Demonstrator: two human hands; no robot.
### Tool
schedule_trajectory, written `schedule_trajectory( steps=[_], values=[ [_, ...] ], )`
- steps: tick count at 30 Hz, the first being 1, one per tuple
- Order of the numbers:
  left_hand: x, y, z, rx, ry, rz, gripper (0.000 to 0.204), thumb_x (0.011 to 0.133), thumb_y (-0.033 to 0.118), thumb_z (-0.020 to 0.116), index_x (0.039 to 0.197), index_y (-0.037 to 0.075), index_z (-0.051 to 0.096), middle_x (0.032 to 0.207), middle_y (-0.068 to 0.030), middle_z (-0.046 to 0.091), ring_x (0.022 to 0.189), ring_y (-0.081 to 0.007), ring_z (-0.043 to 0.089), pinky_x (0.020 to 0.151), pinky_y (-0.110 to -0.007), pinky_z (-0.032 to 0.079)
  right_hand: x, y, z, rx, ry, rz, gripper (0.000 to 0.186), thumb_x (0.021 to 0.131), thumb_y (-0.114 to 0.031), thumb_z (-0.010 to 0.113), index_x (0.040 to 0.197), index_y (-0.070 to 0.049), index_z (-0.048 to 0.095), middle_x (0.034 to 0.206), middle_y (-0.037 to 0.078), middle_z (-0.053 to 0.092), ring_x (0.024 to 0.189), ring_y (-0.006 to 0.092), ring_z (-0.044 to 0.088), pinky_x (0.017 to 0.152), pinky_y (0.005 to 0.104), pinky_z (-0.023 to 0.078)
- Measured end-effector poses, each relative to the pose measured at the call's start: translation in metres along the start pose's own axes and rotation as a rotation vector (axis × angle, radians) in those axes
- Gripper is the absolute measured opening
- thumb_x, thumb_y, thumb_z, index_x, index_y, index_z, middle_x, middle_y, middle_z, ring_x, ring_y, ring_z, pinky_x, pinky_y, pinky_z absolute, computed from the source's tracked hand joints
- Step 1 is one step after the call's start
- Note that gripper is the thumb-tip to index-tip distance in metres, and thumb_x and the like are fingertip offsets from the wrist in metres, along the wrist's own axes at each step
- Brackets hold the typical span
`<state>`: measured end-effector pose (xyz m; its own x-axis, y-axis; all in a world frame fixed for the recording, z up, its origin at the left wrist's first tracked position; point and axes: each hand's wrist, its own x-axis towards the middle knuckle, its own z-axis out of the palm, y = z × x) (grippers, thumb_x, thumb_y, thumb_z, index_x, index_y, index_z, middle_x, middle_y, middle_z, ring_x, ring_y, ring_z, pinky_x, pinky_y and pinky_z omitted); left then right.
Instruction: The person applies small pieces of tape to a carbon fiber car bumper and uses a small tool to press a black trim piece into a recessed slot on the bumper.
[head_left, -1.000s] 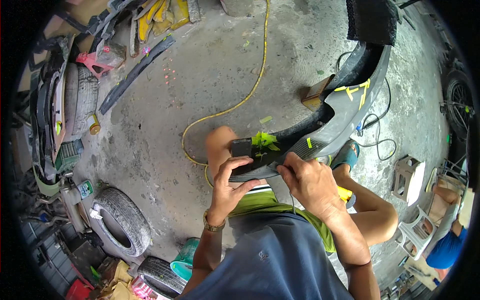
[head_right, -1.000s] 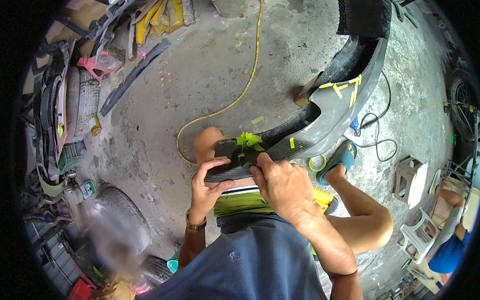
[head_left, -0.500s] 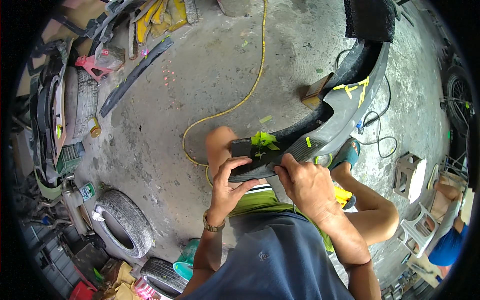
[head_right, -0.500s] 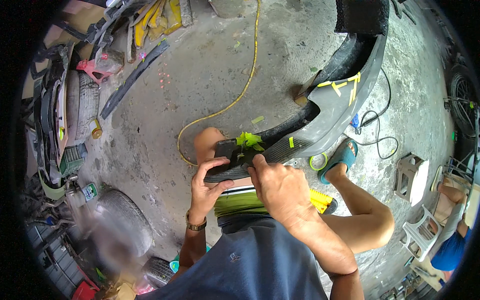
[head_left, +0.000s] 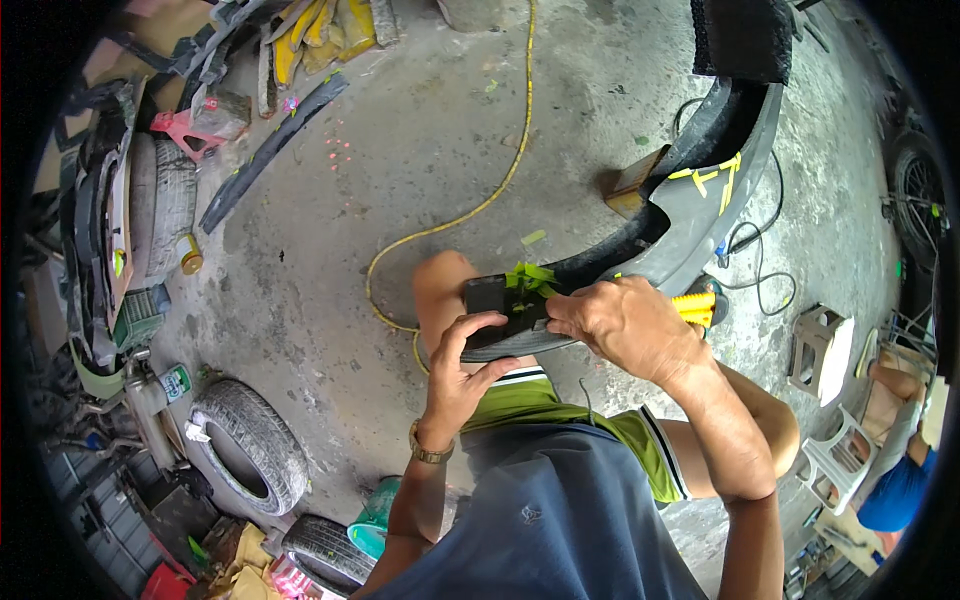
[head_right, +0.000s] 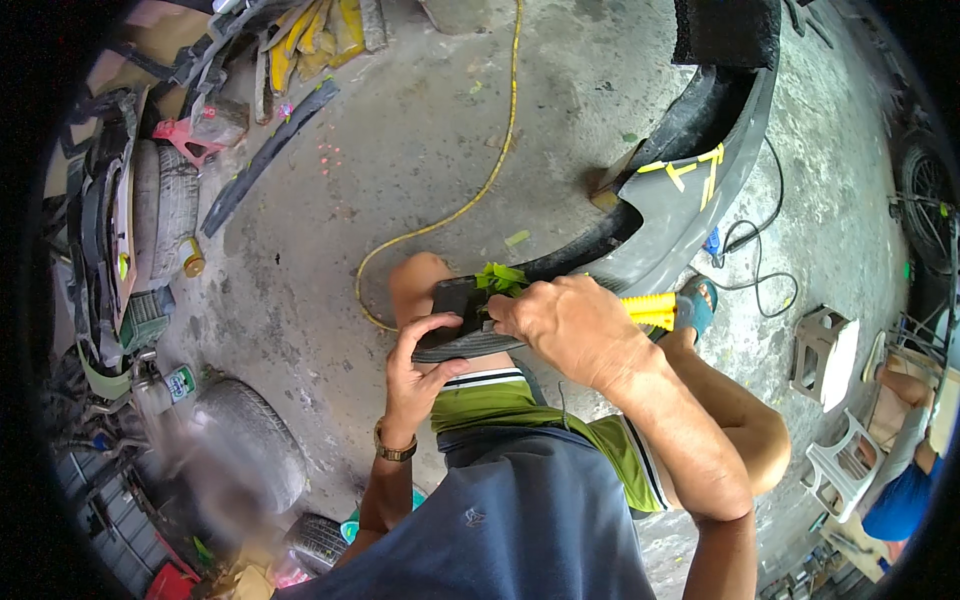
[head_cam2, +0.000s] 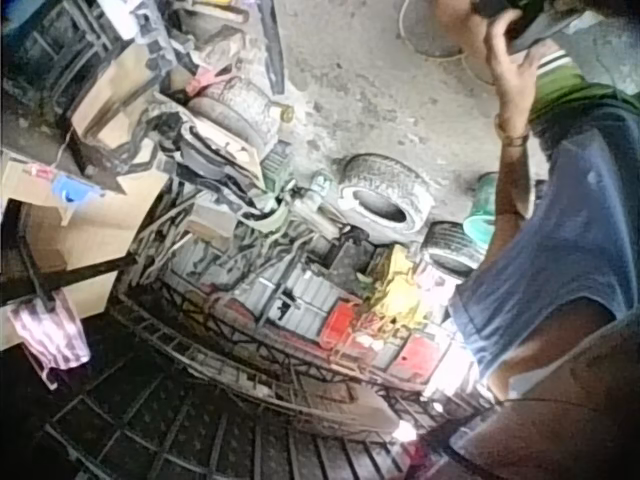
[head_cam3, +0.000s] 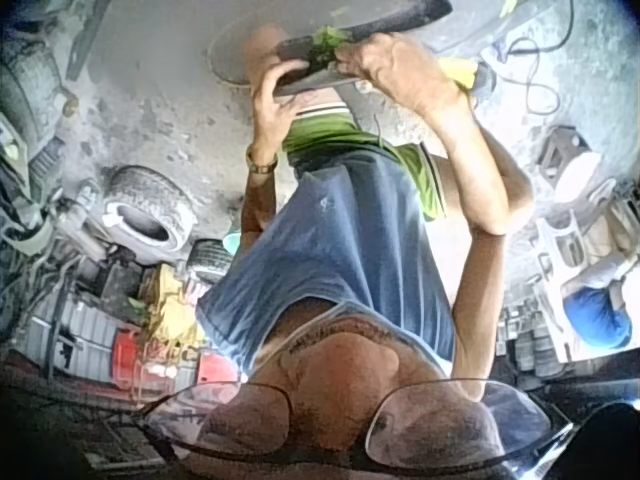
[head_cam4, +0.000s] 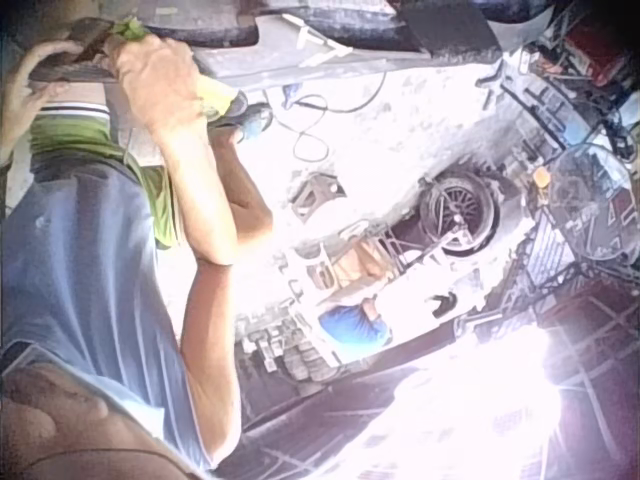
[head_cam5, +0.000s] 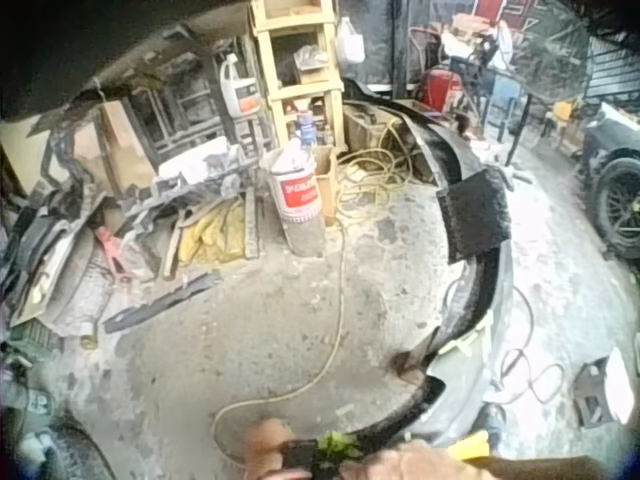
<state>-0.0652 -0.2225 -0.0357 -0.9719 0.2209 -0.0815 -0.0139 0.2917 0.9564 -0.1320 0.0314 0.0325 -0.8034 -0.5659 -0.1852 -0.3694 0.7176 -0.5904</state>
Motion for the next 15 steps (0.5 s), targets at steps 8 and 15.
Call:
schedule_trajectory(
  steps=[8,15],
  values=[
    [-0.001,-0.002,-0.001,-0.007,-0.004,0.021,0.063,0.083,0.013,0.089,0.137,0.002,0.059,0.127,-0.0126,0.071,0.121,-0.0268,0.066,0.105,-0.039,0.051,0.014,0.011,-0.010,-0.143,-0.078,-0.261,0.015,0.095,-0.017,0.061,0.106,-0.012,0.070,0.080,0.009,0.074,0.080,0.0287,0.077,0.069,0.0398,0.060],
    [0.001,-0.003,-0.004,0.040,-0.051,0.022,0.069,0.083,0.013,0.089,0.143,0.002,0.055,0.128,-0.0143,0.071,0.121,-0.0268,0.067,0.105,-0.039,0.053,0.026,0.020,-0.017,-0.199,-0.154,-0.420,0.017,0.092,-0.014,0.060,0.106,-0.010,0.068,0.090,0.009,0.074,0.085,0.0302,0.076,0.071,0.0424,0.061]
  ],
)
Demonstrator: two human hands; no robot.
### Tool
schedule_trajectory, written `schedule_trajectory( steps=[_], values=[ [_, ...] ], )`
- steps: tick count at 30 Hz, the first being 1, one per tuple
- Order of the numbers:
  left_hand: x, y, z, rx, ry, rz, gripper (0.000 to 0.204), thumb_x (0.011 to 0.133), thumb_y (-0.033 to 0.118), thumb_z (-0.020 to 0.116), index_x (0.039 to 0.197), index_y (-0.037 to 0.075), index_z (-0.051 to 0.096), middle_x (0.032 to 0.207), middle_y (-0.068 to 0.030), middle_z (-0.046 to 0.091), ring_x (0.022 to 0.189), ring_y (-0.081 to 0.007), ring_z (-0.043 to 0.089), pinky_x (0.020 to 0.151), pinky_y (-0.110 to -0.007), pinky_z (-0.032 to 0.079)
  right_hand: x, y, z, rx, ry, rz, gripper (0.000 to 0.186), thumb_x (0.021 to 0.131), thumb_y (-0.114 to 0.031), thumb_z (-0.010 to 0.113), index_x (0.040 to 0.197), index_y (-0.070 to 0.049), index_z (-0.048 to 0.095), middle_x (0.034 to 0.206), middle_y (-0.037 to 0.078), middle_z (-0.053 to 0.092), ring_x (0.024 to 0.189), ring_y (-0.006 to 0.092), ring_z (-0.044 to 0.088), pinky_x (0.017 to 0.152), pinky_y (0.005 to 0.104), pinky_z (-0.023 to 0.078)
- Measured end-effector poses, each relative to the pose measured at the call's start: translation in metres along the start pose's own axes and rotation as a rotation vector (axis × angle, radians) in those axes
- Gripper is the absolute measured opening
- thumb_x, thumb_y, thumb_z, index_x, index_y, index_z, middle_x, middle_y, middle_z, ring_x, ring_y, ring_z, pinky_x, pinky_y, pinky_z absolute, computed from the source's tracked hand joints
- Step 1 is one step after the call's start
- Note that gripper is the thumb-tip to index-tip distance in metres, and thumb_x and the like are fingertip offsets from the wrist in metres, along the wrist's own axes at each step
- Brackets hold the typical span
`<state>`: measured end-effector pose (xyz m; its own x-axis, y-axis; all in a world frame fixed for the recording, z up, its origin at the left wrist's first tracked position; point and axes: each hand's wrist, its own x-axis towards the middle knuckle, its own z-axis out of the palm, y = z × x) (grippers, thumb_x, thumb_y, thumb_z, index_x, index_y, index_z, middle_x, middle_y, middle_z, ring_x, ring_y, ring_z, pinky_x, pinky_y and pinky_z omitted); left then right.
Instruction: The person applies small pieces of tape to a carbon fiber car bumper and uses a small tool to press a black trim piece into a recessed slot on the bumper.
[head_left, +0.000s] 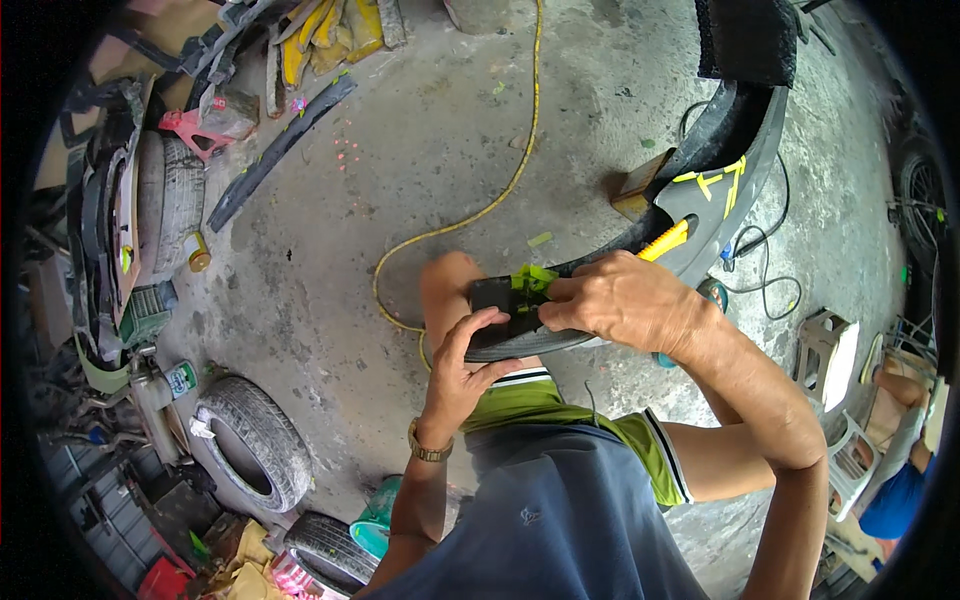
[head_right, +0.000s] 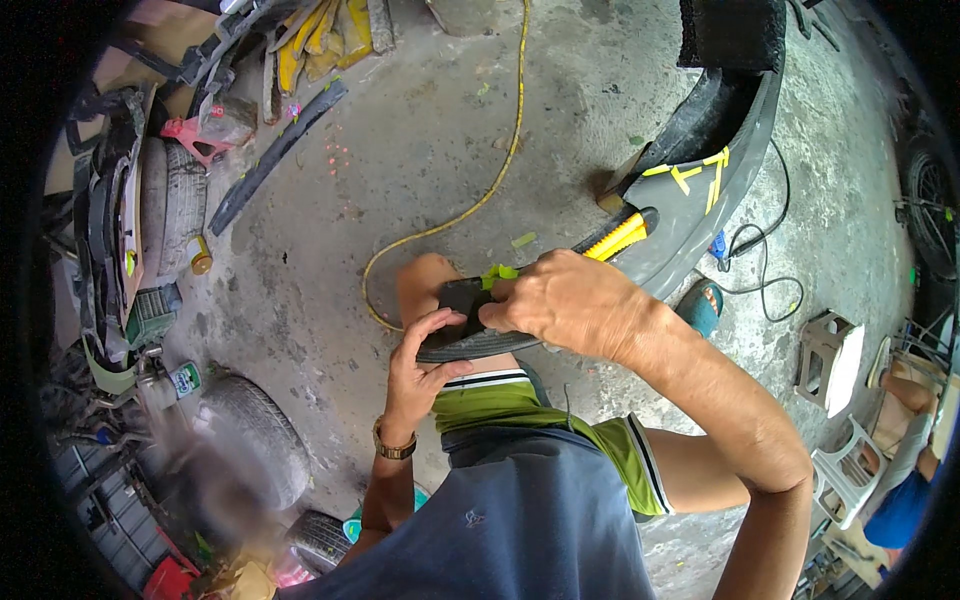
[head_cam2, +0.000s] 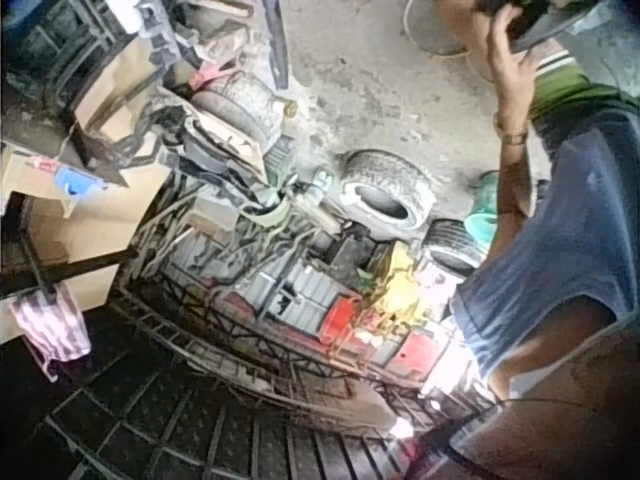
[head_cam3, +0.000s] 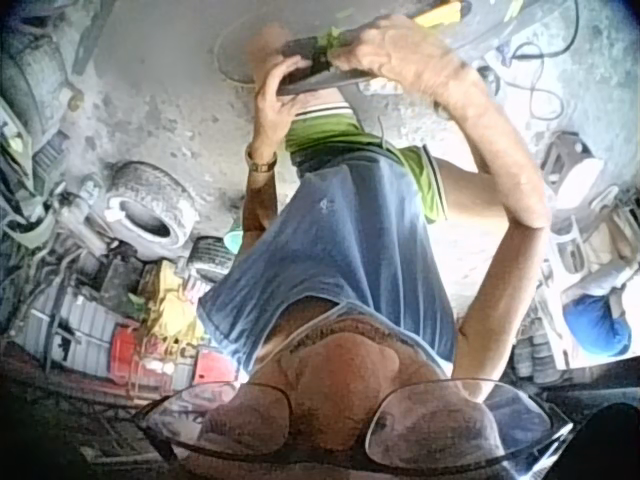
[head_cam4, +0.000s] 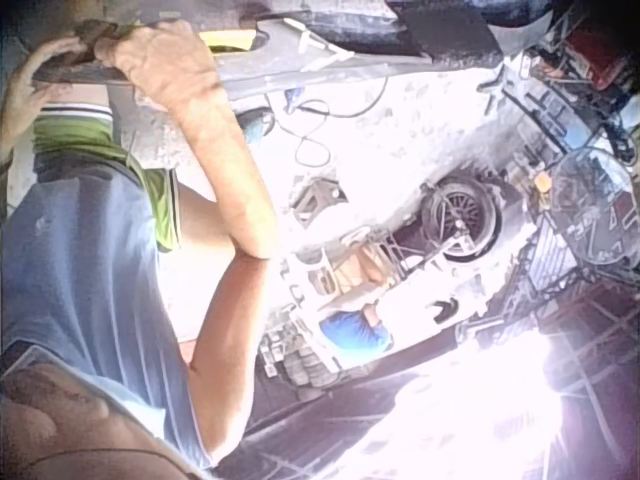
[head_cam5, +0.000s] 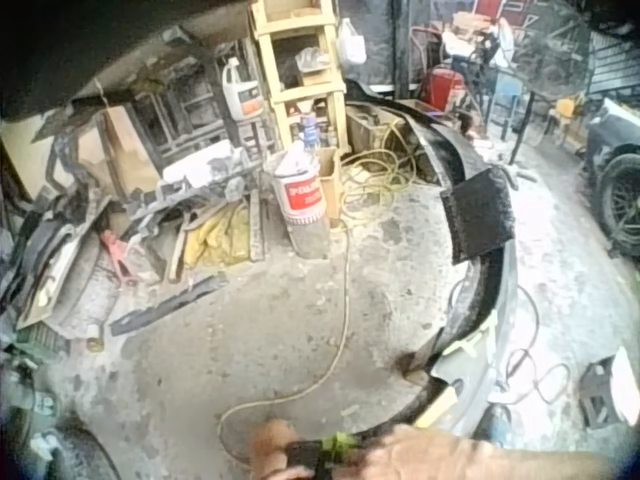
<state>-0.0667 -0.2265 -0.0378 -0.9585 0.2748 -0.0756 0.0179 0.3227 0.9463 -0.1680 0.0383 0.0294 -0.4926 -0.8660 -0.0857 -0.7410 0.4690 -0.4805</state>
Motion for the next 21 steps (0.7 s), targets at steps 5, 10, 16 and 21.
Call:
schedule_trajectory(
  steps=[5,10,16,21],
  values=[
    [-0.001,0.000,-0.002,-0.013,0.009,-0.026,0.071,0.083,0.014,0.089,0.143,0.002,0.055,0.129,-0.0147,0.071,0.121,-0.0274,0.067,0.105,-0.039,0.053,-0.015,-0.009,-0.010,0.257,0.115,0.194,0.013,0.097,-0.016,0.063,0.105,-0.008,0.066,0.095,0.011,0.074,0.086,0.0368,0.073,0.072,0.0477,0.059],
    [-0.001,0.002,-0.001,-0.014,0.007,-0.053,0.073,0.081,0.014,0.090,0.144,0.002,0.054,0.130,-0.0145,0.071,0.121,-0.0271,0.068,0.105,-0.039,0.053,-0.027,-0.048,0.008,0.643,0.272,0.694,0.017,0.104,-0.022,0.063,0.103,-0.005,0.065,0.071,0.016,0.069,0.074,0.0371,0.072,0.069,0.0480,0.056],
    [0.001,0.002,-0.001,-0.014,0.008,-0.046,0.073,0.081,0.014,0.090,0.145,0.003,0.055,0.130,-0.0142,0.070,0.121,-0.0272,0.067,0.105,-0.038,0.052,-0.015,-0.076,0.020,1.057,0.203,0.914,0.022,0.107,-0.020,0.058,0.095,-0.001,0.060,0.060,0.013,0.064,0.054,0.0258,0.069,0.061,0.0413,0.054],
    [-0.001,0.001,-0.002,-0.018,0.003,-0.049,0.074,0.081,0.014,0.090,0.145,0.004,0.054,0.130,-0.0137,0.070,0.122,-0.0271,0.067,0.105,-0.038,0.052,-0.012,-0.078,0.018,1.101,0.196,0.955,0.024,0.108,-0.018,0.057,0.092,0.000,0.058,0.059,0.015,0.063,0.053,0.0279,0.068,0.060,0.0426,0.054]
  ],
)
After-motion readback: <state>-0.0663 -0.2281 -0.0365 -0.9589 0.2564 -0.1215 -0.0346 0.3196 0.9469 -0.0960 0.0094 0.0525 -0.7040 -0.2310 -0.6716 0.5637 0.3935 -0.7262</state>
